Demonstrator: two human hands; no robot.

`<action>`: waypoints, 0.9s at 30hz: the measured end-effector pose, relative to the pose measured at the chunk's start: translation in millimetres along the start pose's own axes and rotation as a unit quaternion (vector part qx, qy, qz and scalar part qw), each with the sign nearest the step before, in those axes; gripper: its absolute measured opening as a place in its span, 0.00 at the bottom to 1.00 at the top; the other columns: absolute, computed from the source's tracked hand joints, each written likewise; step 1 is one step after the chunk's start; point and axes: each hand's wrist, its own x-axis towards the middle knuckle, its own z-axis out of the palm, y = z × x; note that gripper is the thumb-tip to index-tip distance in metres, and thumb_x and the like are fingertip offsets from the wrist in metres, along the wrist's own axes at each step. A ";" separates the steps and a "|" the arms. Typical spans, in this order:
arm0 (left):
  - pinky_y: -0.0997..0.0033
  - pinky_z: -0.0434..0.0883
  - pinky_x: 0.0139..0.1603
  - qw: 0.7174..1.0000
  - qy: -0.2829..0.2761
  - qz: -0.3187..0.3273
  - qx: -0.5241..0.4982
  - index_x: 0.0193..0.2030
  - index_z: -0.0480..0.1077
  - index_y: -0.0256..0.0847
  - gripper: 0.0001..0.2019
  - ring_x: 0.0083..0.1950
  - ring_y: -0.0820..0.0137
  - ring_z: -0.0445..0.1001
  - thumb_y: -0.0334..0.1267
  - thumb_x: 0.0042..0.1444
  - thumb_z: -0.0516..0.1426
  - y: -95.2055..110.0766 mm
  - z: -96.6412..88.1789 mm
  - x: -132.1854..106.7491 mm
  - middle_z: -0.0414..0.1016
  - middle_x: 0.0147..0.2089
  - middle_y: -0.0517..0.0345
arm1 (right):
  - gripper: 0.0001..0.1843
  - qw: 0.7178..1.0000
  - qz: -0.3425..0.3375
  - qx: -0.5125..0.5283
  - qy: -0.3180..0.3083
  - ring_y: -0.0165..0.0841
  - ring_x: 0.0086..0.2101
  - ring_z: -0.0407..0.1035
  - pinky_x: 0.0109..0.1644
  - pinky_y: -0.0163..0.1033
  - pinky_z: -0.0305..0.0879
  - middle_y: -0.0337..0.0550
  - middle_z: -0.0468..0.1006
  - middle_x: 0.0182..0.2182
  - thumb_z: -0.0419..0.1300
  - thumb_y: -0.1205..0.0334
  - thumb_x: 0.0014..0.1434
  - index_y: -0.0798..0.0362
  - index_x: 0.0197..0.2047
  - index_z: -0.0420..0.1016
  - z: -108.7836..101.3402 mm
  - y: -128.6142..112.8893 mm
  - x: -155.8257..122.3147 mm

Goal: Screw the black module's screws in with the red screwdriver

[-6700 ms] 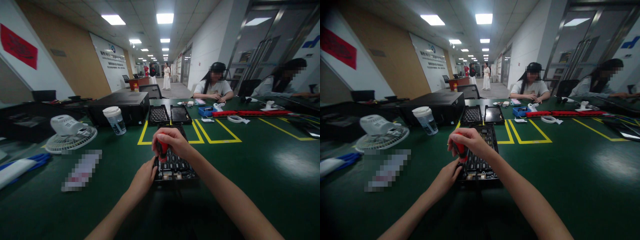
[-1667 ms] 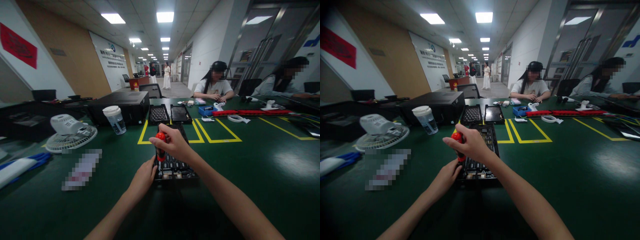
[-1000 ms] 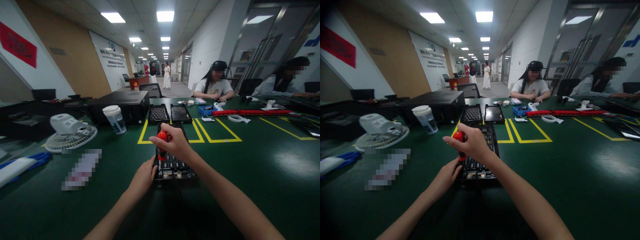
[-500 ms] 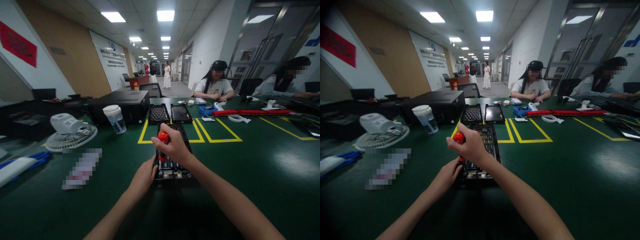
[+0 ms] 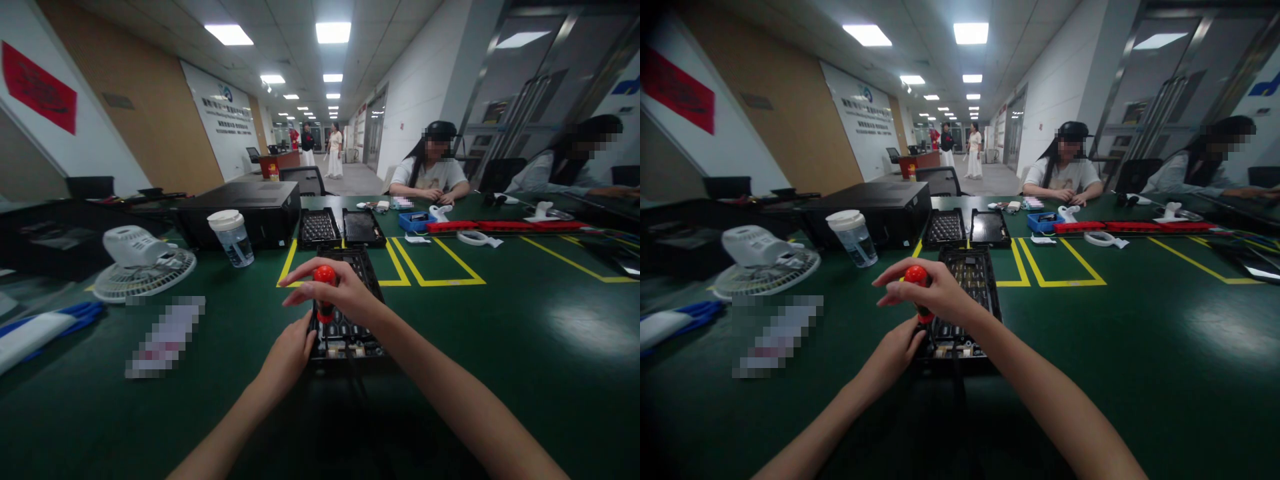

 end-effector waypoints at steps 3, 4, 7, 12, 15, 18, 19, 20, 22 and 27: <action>0.64 0.63 0.51 1.000 0.001 0.002 0.004 0.50 0.62 0.38 0.16 0.51 0.64 0.67 0.36 0.57 0.44 3.1 -1.7 -0.8 0.68 0.49 0.49 | 0.10 0.997 0.014 0.064 -0.036 0.28 0.29 0.71 0.35 0.39 0.69 0.48 0.72 0.41 0.56 0.63 0.53 0.57 0.39 0.66 1.8 0.4 -0.9; 0.64 0.64 0.49 1.000 -0.002 -0.001 0.007 0.49 0.62 0.38 0.15 0.50 0.64 0.68 0.36 0.57 0.44 3.9 -2.0 -0.9 0.69 0.48 0.49 | 0.10 0.997 0.015 0.070 -0.042 0.27 0.27 0.71 0.33 0.37 0.68 0.48 0.72 0.40 0.56 0.63 0.53 0.57 0.39 0.66 2.2 0.6 -1.3; 0.64 0.65 0.46 1.000 -0.001 -0.011 0.018 0.46 0.63 0.37 0.14 0.46 0.64 0.70 0.36 0.57 0.44 4.1 -1.5 -0.5 0.71 0.43 0.49 | 0.09 0.997 0.017 0.057 -0.039 0.22 0.21 0.66 0.24 0.30 0.65 0.44 0.74 0.33 0.57 0.63 0.52 0.57 0.37 0.66 2.8 1.5 -2.3; 0.64 0.65 0.45 1.000 0.000 -0.019 0.017 0.42 0.64 0.37 0.12 0.44 0.64 0.70 0.36 0.57 0.44 3.6 -0.2 -0.3 0.72 0.40 0.50 | 0.10 0.999 0.025 0.038 -0.021 0.20 0.16 0.58 0.17 0.26 0.56 0.30 0.62 0.18 0.61 0.61 0.48 0.57 0.29 0.64 3.4 4.0 -3.8; 0.65 0.65 0.45 1.000 0.000 -0.018 0.008 0.42 0.64 0.38 0.12 0.44 0.65 0.70 0.35 0.57 0.44 4.9 -1.3 -1.3 0.72 0.40 0.50 | 0.12 0.998 0.025 0.042 -0.033 0.20 0.16 0.56 0.17 0.26 0.55 0.30 0.60 0.17 0.61 0.59 0.48 0.56 0.29 0.62 4.3 4.6 -4.0; 0.64 0.65 0.45 1.000 0.000 -0.019 0.007 0.41 0.64 0.37 0.12 0.43 0.64 0.70 0.36 0.57 0.44 5.8 -2.4 -1.9 0.71 0.40 0.50 | 0.12 0.998 0.023 0.039 -0.034 0.20 0.16 0.56 0.17 0.27 0.54 0.30 0.60 0.17 0.61 0.58 0.48 0.56 0.28 0.62 5.2 4.5 -3.8; 0.64 0.65 0.45 1.000 -0.002 -0.020 0.008 0.41 0.64 0.37 0.12 0.43 0.64 0.70 0.36 0.57 0.44 5.8 -2.5 -1.9 0.71 0.40 0.50 | 0.12 0.999 0.024 0.036 -0.031 0.20 0.16 0.56 0.17 0.27 0.53 0.30 0.60 0.17 0.61 0.58 0.48 0.56 0.28 0.62 5.4 4.4 -3.8; 0.64 0.65 0.45 1.000 -0.003 -0.021 0.009 0.41 0.64 0.37 0.12 0.43 0.64 0.70 0.36 0.57 0.44 5.7 -2.6 -1.7 0.71 0.40 0.50 | 0.13 0.999 0.025 0.033 -0.029 0.20 0.16 0.56 0.17 0.26 0.53 0.30 0.60 0.18 0.61 0.58 0.48 0.56 0.29 0.62 5.6 4.4 -3.7; 0.64 0.65 0.45 1.000 -0.006 -0.022 0.009 0.41 0.64 0.37 0.12 0.43 0.64 0.70 0.36 0.57 0.44 5.6 -2.7 -1.0 0.71 0.40 0.50 | 0.13 0.999 0.027 0.030 -0.024 0.20 0.16 0.56 0.17 0.26 0.53 0.30 0.60 0.18 0.60 0.57 0.48 0.56 0.29 0.61 5.8 4.7 -3.4; 0.64 0.66 0.44 1.000 -0.010 -0.019 0.009 0.42 0.64 0.37 0.12 0.44 0.64 0.69 0.36 0.56 0.43 6.2 -3.7 -0.5 0.71 0.41 0.50 | 0.12 0.998 0.013 0.060 -0.019 0.20 0.15 0.55 0.17 0.26 0.51 0.32 0.62 0.18 0.52 0.55 0.55 0.56 0.29 0.61 5.3 7.1 -1.5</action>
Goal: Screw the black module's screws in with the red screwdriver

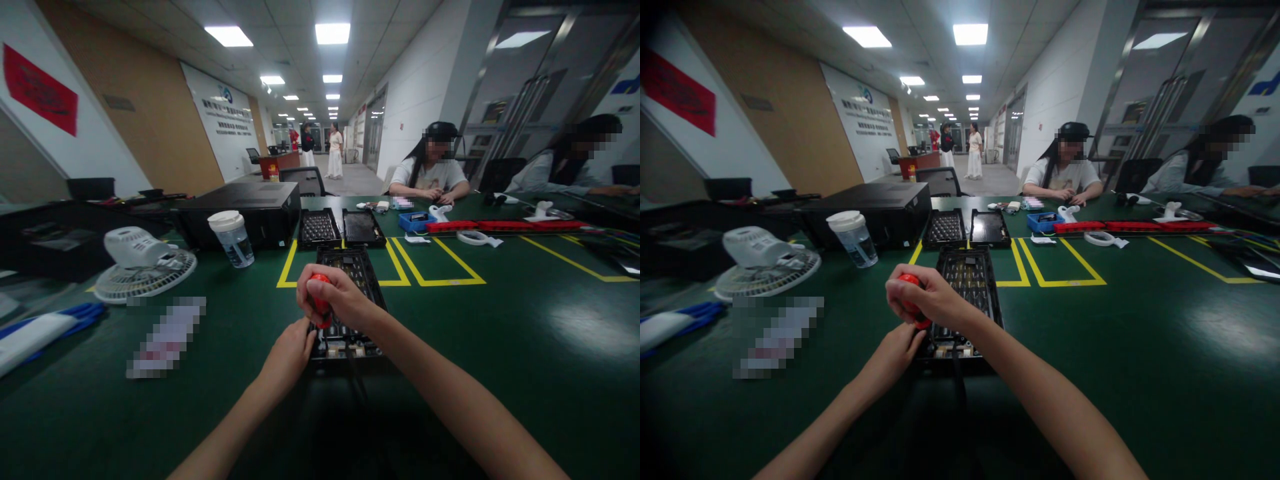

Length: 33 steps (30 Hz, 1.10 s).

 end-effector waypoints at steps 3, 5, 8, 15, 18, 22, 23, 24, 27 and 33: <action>0.64 0.66 0.45 1.000 0.002 0.006 -0.001 0.42 0.64 0.37 0.12 0.44 0.64 0.69 0.36 0.56 0.43 1.0 -1.0 -0.9 0.71 0.41 0.50 | 0.15 0.999 -0.001 0.035 -0.006 0.21 0.14 0.55 0.17 0.27 0.50 0.33 0.62 0.17 0.45 0.54 0.57 0.57 0.30 0.62 -0.9 0.9 1.1; 0.64 0.65 0.45 1.000 0.005 0.006 -0.001 0.42 0.64 0.38 0.12 0.44 0.64 0.69 0.36 0.56 0.43 1.6 -1.5 -1.4 0.71 0.41 0.50 | 0.18 0.999 0.007 0.050 -0.007 0.22 0.14 0.55 0.17 0.27 0.50 0.34 0.62 0.16 0.42 0.53 0.58 0.57 0.30 0.63 -1.2 0.8 1.6; 0.65 0.65 0.46 1.000 0.007 0.008 0.000 0.42 0.64 0.38 0.12 0.46 0.64 0.69 0.36 0.56 0.43 2.0 -1.8 -1.8 0.71 0.42 0.50 | 0.18 0.998 0.018 0.056 0.000 0.22 0.15 0.56 0.17 0.27 0.51 0.34 0.62 0.16 0.41 0.53 0.57 0.57 0.30 0.63 -1.0 0.1 2.1; 0.64 0.65 0.47 1.000 0.006 0.012 -0.013 0.45 0.63 0.38 0.13 0.45 0.65 0.69 0.35 0.56 0.44 0.8 -1.6 -1.5 0.70 0.44 0.50 | 0.15 0.998 0.022 0.064 -0.007 0.23 0.18 0.58 0.21 0.29 0.55 0.36 0.64 0.19 0.44 0.54 0.57 0.57 0.31 0.62 -3.1 -1.0 3.2; 0.64 0.64 0.48 0.999 0.011 0.022 -0.022 0.46 0.63 0.39 0.13 0.46 0.65 0.68 0.34 0.56 0.44 0.1 -1.1 -1.3 0.70 0.45 0.50 | 0.15 0.997 0.028 0.066 -0.014 0.24 0.19 0.60 0.21 0.29 0.56 0.37 0.65 0.22 0.43 0.54 0.58 0.57 0.33 0.62 -6.0 -0.9 2.7; 0.64 0.64 0.48 1.000 0.008 0.017 -0.022 0.46 0.63 0.38 0.13 0.45 0.65 0.68 0.35 0.56 0.44 -1.2 0.1 -0.8 0.70 0.44 0.50 | 0.15 0.997 0.022 0.063 -0.027 0.25 0.21 0.61 0.22 0.29 0.56 0.38 0.65 0.23 0.43 0.54 0.59 0.57 0.35 0.62 -8.5 -1.3 1.7; 0.64 0.64 0.48 1.000 0.008 0.016 -0.022 0.45 0.63 0.38 0.13 0.45 0.65 0.68 0.35 0.56 0.44 -1.5 0.3 -0.6 0.70 0.44 0.50 | 0.15 0.998 0.022 0.060 -0.029 0.25 0.21 0.62 0.22 0.30 0.56 0.38 0.65 0.24 0.43 0.54 0.59 0.57 0.35 0.62 -8.7 -1.5 1.4; 0.64 0.64 0.48 1.000 0.008 0.015 -0.021 0.45 0.63 0.38 0.13 0.46 0.65 0.68 0.35 0.56 0.44 -1.7 0.4 -0.4 0.70 0.44 0.50 | 0.15 0.998 0.023 0.058 -0.031 0.25 0.21 0.62 0.23 0.30 0.57 0.38 0.65 0.24 0.43 0.54 0.59 0.57 0.35 0.62 -8.9 -1.8 1.2; 0.63 0.64 0.48 1.000 0.007 0.014 -0.021 0.46 0.63 0.38 0.14 0.46 0.65 0.68 0.35 0.56 0.44 -1.7 0.3 0.0 0.70 0.46 0.50 | 0.14 0.997 0.029 0.057 -0.032 0.25 0.22 0.62 0.25 0.31 0.58 0.38 0.65 0.25 0.44 0.54 0.60 0.56 0.36 0.61 -9.7 -2.2 0.8; 0.64 0.63 0.50 1.000 0.009 0.016 -0.023 0.49 0.62 0.38 0.15 0.48 0.65 0.68 0.36 0.57 0.44 -1.1 0.2 -0.1 0.69 0.48 0.49 | 0.11 0.997 0.027 0.066 -0.029 0.26 0.22 0.63 0.26 0.32 0.60 0.38 0.65 0.25 0.44 0.56 0.60 0.56 0.37 0.60 -14.4 -0.7 1.7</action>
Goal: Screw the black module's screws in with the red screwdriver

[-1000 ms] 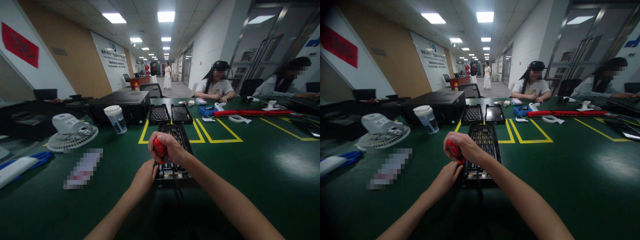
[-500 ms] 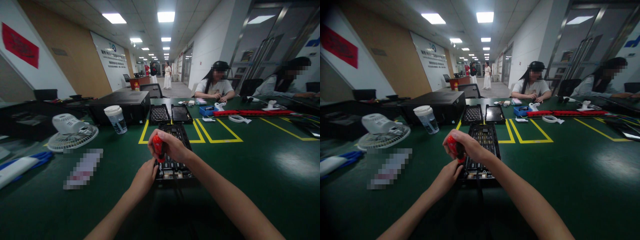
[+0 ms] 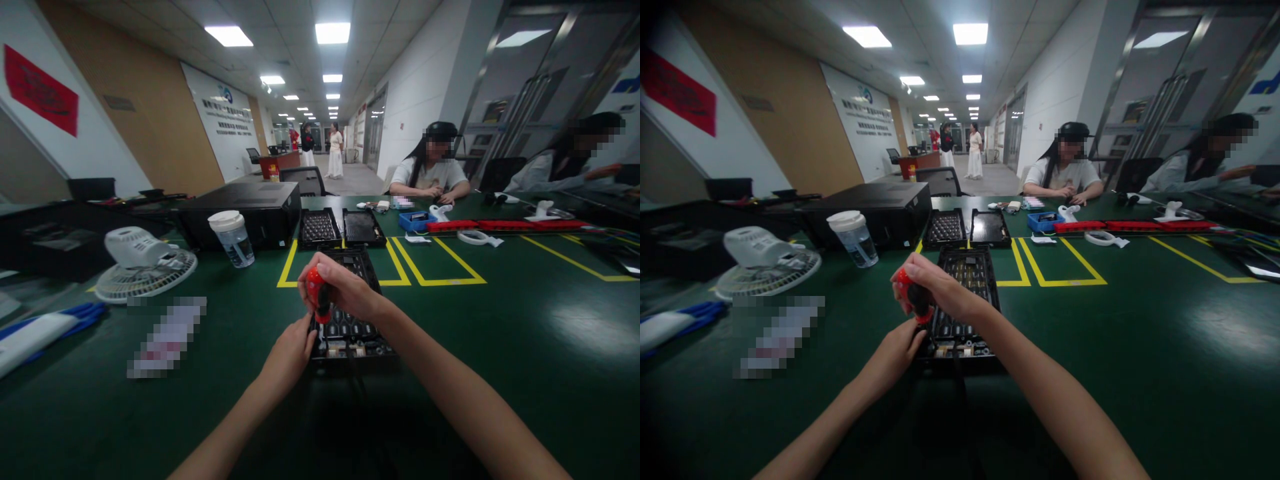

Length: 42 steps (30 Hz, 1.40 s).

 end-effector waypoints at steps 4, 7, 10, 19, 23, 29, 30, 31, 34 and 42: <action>0.63 0.62 0.51 1.000 -0.003 -0.009 0.012 0.52 0.60 0.37 0.17 0.49 0.65 0.67 0.35 0.56 0.44 -2.3 2.8 0.6 0.68 0.49 0.49 | 0.10 1.000 0.001 -0.010 0.001 0.26 0.23 0.65 0.26 0.32 0.61 0.39 0.66 0.27 0.45 0.57 0.60 0.55 0.36 0.59 -3.3 -0.3 -0.5; 0.63 0.62 0.52 1.000 -0.004 -0.008 0.012 0.53 0.59 0.38 0.18 0.50 0.65 0.67 0.35 0.56 0.44 -3.5 3.9 0.7 0.68 0.50 0.49 | 0.09 1.000 0.003 -0.017 0.004 0.26 0.24 0.65 0.26 0.32 0.61 0.40 0.67 0.28 0.46 0.58 0.59 0.55 0.36 0.59 -4.7 -1.8 -1.7; 0.64 0.61 0.53 1.000 -0.002 -0.004 0.007 0.53 0.59 0.38 0.18 0.51 0.65 0.66 0.36 0.57 0.44 -2.7 3.2 0.3 0.67 0.51 0.49 | 0.08 1.000 0.009 -0.027 0.005 0.26 0.25 0.66 0.27 0.32 0.62 0.40 0.67 0.29 0.47 0.59 0.59 0.55 0.36 0.59 -5.2 -4.6 -3.0; 0.62 0.61 0.54 1.000 -0.011 -0.008 0.012 0.54 0.58 0.38 0.18 0.52 0.65 0.65 0.37 0.57 0.43 -3.0 2.2 1.0 0.66 0.52 0.48 | 0.08 0.998 0.015 -0.056 0.007 0.25 0.26 0.66 0.29 0.33 0.64 0.39 0.66 0.30 0.49 0.59 0.59 0.55 0.33 0.58 -5.8 -10.0 -4.0; 0.62 0.60 0.55 1.000 -0.010 -0.003 0.013 0.54 0.58 0.38 0.18 0.53 0.65 0.65 0.37 0.57 0.43 -4.2 3.1 0.9 0.66 0.53 0.48 | 0.08 0.998 0.012 -0.067 0.010 0.25 0.26 0.66 0.30 0.34 0.65 0.39 0.66 0.30 0.50 0.58 0.58 0.55 0.32 0.58 -6.4 -10.4 -4.5; 0.61 0.60 0.54 1.000 -0.012 -0.004 0.018 0.54 0.58 0.37 0.19 0.53 0.65 0.65 0.37 0.57 0.43 -5.3 4.3 1.5 0.66 0.53 0.47 | 0.08 0.996 0.003 -0.091 0.006 0.26 0.27 0.66 0.30 0.34 0.65 0.40 0.66 0.31 0.51 0.59 0.58 0.56 0.33 0.59 -7.4 -11.8 -5.1; 0.61 0.60 0.54 1.000 -0.012 -0.005 0.020 0.54 0.58 0.37 0.18 0.53 0.65 0.65 0.37 0.57 0.43 -5.3 4.2 1.6 0.66 0.53 0.47 | 0.08 0.995 0.003 -0.099 0.005 0.26 0.27 0.66 0.30 0.34 0.65 0.40 0.66 0.31 0.51 0.59 0.58 0.56 0.33 0.59 -7.5 -12.6 -5.2; 0.62 0.60 0.54 1.000 -0.013 -0.005 0.022 0.54 0.59 0.37 0.18 0.53 0.65 0.65 0.37 0.57 0.43 -5.2 4.1 1.7 0.66 0.53 0.46 | 0.08 0.994 0.002 -0.109 0.005 0.27 0.28 0.66 0.31 0.34 0.65 0.40 0.66 0.31 0.52 0.59 0.57 0.56 0.33 0.60 -7.6 -13.5 -5.2; 0.62 0.60 0.54 1.000 -0.012 -0.005 0.023 0.53 0.59 0.36 0.18 0.53 0.64 0.65 0.37 0.57 0.43 -4.4 3.8 1.4 0.66 0.53 0.46 | 0.08 0.990 -0.003 -0.137 0.007 0.27 0.29 0.66 0.32 0.35 0.65 0.41 0.67 0.30 0.53 0.60 0.57 0.56 0.32 0.60 -7.2 -16.5 -5.5; 0.62 0.61 0.53 1.000 -0.008 -0.001 0.017 0.53 0.60 0.37 0.18 0.51 0.64 0.66 0.38 0.58 0.42 -2.4 2.7 -0.4 0.67 0.52 0.47 | 0.08 0.989 0.003 -0.147 0.003 0.26 0.30 0.66 0.34 0.34 0.64 0.40 0.66 0.31 0.55 0.61 0.55 0.56 0.32 0.60 -6.8 -20.6 -7.1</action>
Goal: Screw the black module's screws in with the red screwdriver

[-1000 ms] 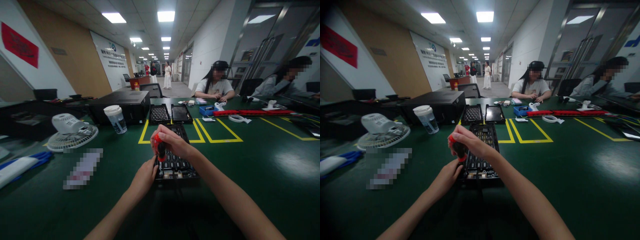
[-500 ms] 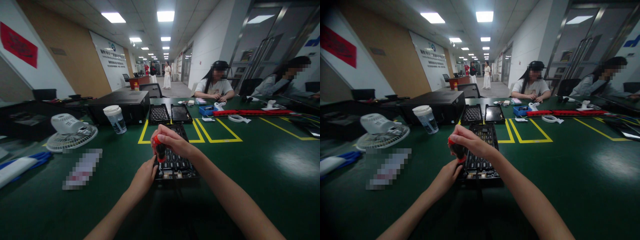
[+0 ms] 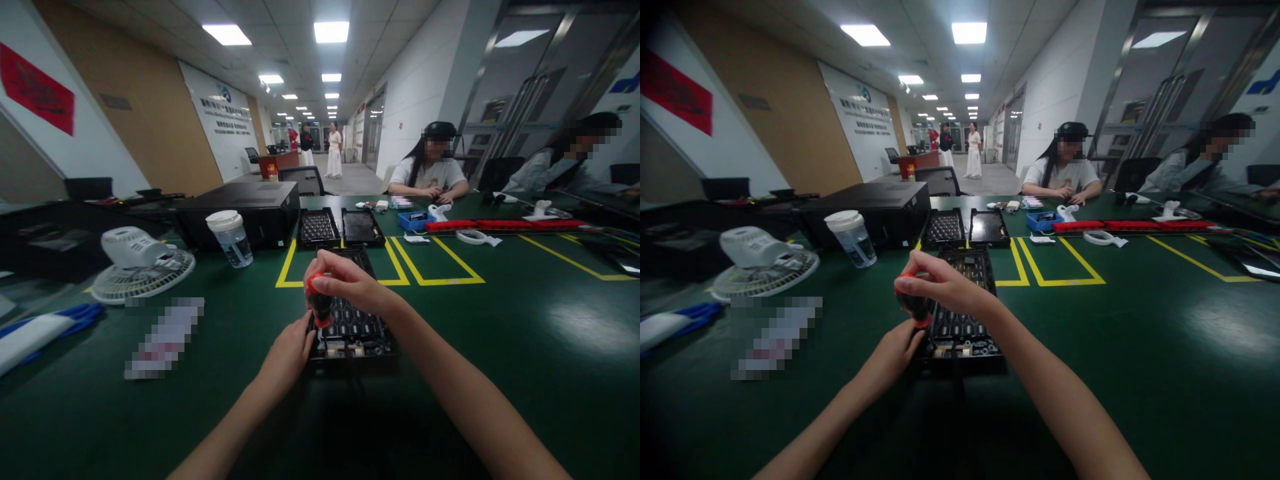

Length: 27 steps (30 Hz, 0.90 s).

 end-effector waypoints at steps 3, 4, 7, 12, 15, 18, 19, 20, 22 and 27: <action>0.61 0.61 0.53 1.000 0.001 -0.001 -0.001 0.52 0.60 0.37 0.17 0.51 0.64 0.66 0.38 0.58 0.43 0.0 0.2 0.0 0.67 0.51 0.47 | 0.08 1.000 -0.002 -0.011 -0.003 0.26 0.30 0.65 0.35 0.34 0.63 0.40 0.66 0.31 0.56 0.61 0.55 0.57 0.32 0.60 -0.7 -1.1 -0.7; 0.61 0.61 0.53 1.000 0.001 0.000 -0.001 0.52 0.60 0.37 0.17 0.51 0.64 0.66 0.38 0.58 0.43 0.0 0.3 0.1 0.67 0.51 0.47 | 0.08 1.000 -0.003 -0.017 -0.003 0.26 0.31 0.65 0.35 0.34 0.63 0.40 0.66 0.31 0.56 0.61 0.54 0.57 0.32 0.60 -0.9 -1.6 -0.8; 0.61 0.61 0.53 1.000 0.002 -0.001 -0.004 0.51 0.61 0.37 0.17 0.51 0.64 0.66 0.37 0.57 0.43 -0.4 0.6 0.8 0.67 0.51 0.48 | 0.09 1.000 -0.002 -0.030 0.001 0.26 0.31 0.64 0.36 0.33 0.63 0.40 0.66 0.32 0.56 0.60 0.54 0.57 0.31 0.61 -0.9 -3.1 -0.9; 0.61 0.61 0.53 1.000 0.002 -0.003 -0.001 0.50 0.62 0.38 0.16 0.51 0.64 0.67 0.37 0.57 0.43 -0.6 0.7 1.2 0.68 0.51 0.48 | 0.10 0.999 0.004 -0.037 0.009 0.25 0.30 0.63 0.34 0.32 0.62 0.39 0.65 0.31 0.57 0.60 0.53 0.56 0.30 0.60 -0.1 -6.0 -1.4; 0.62 0.62 0.53 1.000 0.003 0.001 0.001 0.50 0.62 0.38 0.16 0.51 0.65 0.66 0.37 0.57 0.43 -0.3 0.2 1.0 0.68 0.51 0.49 | 0.10 0.999 0.005 -0.042 0.010 0.25 0.30 0.63 0.32 0.31 0.61 0.39 0.65 0.30 0.58 0.60 0.52 0.56 0.30 0.60 0.0 -7.2 -1.8; 0.61 0.62 0.52 1.000 0.000 -0.001 0.002 0.50 0.62 0.38 0.16 0.50 0.64 0.67 0.37 0.57 0.43 0.6 -0.7 0.7 0.68 0.51 0.48 | 0.11 0.999 0.002 -0.050 0.015 0.24 0.28 0.63 0.30 0.30 0.60 0.38 0.65 0.30 0.58 0.60 0.52 0.57 0.30 0.61 0.0 -7.4 -1.8; 0.62 0.62 0.52 1.000 0.000 -0.001 0.002 0.50 0.62 0.37 0.16 0.50 0.64 0.67 0.37 0.57 0.43 1.1 -1.0 0.5 0.67 0.51 0.48 | 0.11 0.998 0.001 -0.053 0.018 0.24 0.28 0.62 0.30 0.30 0.60 0.38 0.65 0.29 0.58 0.60 0.52 0.57 0.29 0.61 0.0 -7.3 -1.8; 0.62 0.62 0.52 1.000 0.001 -0.002 0.002 0.50 0.62 0.37 0.16 0.50 0.64 0.67 0.37 0.57 0.43 1.5 -1.4 0.4 0.68 0.51 0.48 | 0.11 0.998 -0.001 -0.054 0.021 0.24 0.28 0.62 0.29 0.29 0.60 0.38 0.65 0.29 0.59 0.60 0.51 0.57 0.29 0.61 0.0 -7.2 -1.7; 0.62 0.62 0.52 1.000 0.003 -0.002 0.001 0.50 0.62 0.37 0.16 0.50 0.64 0.67 0.37 0.57 0.43 2.0 -1.7 0.3 0.68 0.50 0.48 | 0.11 0.998 -0.003 -0.054 0.026 0.23 0.27 0.63 0.29 0.29 0.60 0.37 0.64 0.28 0.59 0.60 0.51 0.57 0.29 0.61 0.2 -6.9 -1.5; 0.61 0.63 0.52 1.000 0.004 -0.003 -0.001 0.50 0.62 0.38 0.16 0.50 0.64 0.67 0.37 0.57 0.43 1.4 -1.0 1.0 0.68 0.51 0.48 | 0.12 0.997 -0.003 -0.061 0.042 0.23 0.26 0.63 0.27 0.28 0.61 0.36 0.64 0.27 0.60 0.60 0.49 0.57 0.28 0.60 1.3 -7.3 -1.2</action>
